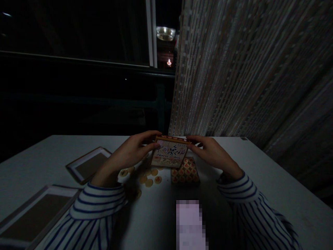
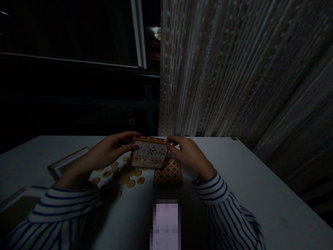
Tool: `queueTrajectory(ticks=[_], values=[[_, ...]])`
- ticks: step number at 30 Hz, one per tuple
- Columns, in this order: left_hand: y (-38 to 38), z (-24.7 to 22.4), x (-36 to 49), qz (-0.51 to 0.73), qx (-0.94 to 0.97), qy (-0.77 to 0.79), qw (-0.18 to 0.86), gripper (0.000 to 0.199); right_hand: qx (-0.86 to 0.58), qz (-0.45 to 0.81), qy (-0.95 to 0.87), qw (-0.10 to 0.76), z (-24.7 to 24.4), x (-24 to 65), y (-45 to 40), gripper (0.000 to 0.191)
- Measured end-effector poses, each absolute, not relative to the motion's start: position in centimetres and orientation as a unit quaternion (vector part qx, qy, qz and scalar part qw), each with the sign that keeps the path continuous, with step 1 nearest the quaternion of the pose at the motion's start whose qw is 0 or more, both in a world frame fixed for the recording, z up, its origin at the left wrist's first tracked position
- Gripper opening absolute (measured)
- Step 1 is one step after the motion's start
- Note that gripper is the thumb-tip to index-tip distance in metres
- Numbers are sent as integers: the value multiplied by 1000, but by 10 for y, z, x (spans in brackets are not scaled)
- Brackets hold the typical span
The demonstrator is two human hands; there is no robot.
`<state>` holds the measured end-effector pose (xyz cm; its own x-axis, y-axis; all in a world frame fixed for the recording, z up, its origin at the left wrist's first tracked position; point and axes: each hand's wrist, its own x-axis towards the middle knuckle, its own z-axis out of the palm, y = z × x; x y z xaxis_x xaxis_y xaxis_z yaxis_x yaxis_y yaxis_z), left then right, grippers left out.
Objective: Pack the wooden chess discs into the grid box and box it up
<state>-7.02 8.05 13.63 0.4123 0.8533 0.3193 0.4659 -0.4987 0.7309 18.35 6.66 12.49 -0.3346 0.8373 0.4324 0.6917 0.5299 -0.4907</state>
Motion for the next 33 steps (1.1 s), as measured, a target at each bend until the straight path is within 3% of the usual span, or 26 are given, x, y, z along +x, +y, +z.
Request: queueTrajectory(ticks=[7, 13, 23, 33], values=[[82, 138, -69, 390, 760, 429, 294, 45, -458, 165, -785, 382, 121, 182, 69, 38], [85, 134, -68, 419, 720, 402, 381, 45, -435, 238, -760, 421, 116, 180, 72, 44], [84, 134, -67, 427, 696, 388, 428, 45, -432, 295, -718, 460, 116, 179, 75, 40], [83, 133, -65, 413, 695, 391, 441, 62, -437, 337, -673, 493, 122, 176, 71, 35]])
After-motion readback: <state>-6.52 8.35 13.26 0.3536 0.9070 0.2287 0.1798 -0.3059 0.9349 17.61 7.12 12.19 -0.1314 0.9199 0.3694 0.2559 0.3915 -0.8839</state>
